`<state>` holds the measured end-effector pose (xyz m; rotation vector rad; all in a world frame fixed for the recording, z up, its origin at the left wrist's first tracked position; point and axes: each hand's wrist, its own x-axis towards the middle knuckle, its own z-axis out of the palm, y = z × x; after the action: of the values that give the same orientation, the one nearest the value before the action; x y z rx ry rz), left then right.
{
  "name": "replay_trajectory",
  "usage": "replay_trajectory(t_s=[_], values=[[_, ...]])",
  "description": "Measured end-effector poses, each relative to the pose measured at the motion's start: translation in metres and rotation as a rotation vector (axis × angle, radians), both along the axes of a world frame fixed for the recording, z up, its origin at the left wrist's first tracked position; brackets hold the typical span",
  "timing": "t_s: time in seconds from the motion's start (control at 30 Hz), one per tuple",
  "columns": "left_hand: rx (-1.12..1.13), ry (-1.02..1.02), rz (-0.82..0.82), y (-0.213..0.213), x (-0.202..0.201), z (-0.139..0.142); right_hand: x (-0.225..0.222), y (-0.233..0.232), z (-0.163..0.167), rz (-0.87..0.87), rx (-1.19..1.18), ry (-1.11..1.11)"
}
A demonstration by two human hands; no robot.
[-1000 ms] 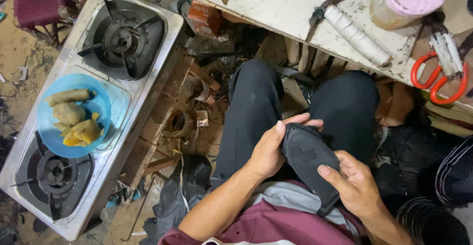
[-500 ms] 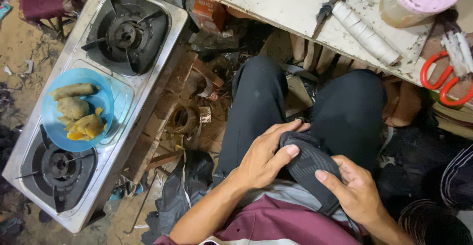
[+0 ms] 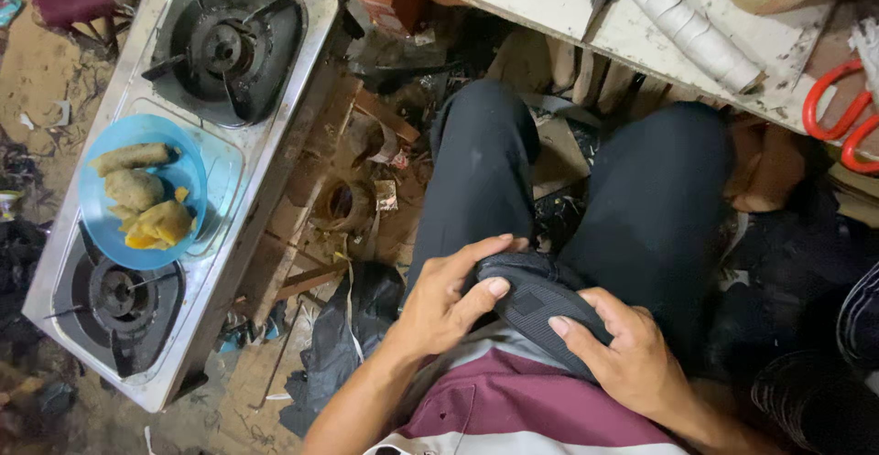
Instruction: The person sits on the floor of a shoe workshop and attaches a rubber sole to a shoe upper. They fit the sole against the lasted upper, press and align it by hand, tap and press the sole with a hammer, and set the finished shoe on a shelf with other completed shoes.
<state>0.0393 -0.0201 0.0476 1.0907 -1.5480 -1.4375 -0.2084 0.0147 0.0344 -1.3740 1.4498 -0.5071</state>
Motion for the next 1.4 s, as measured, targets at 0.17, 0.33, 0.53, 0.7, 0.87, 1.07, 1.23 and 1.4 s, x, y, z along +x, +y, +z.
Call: replay_trajectory(t_s=[0.17,0.33,0.53,0.7,0.87,1.07,1.23,1.4], values=[[-0.077,-0.135,-0.005,-0.001,0.007,0.005,0.001,-0.006,0.003,0.064,-0.005,0.013],[-0.201,-0.154,-0.136,-0.003,0.013,0.009,0.002,-0.009,0.007,0.087,0.055,-0.019],[-0.039,-0.079,0.028,0.011,0.007,-0.012,0.001,-0.009,0.007,0.155,0.140,0.031],[0.132,-0.078,0.061,0.020,0.025,-0.036,-0.007,-0.008,0.000,0.276,0.192,0.074],[0.238,-0.016,0.027,0.027,0.034,-0.054,-0.007,-0.011,-0.011,0.471,0.127,0.076],[0.321,-0.134,-0.063,0.016,0.034,-0.050,-0.005,-0.013,-0.021,0.503,0.140,0.072],[0.148,-0.169,-0.123,0.006,0.019,-0.042,-0.005,-0.014,-0.021,0.520,0.119,0.131],[0.316,-0.229,-0.122,-0.002,0.010,-0.041,-0.014,-0.024,-0.009,0.512,0.200,0.162]])
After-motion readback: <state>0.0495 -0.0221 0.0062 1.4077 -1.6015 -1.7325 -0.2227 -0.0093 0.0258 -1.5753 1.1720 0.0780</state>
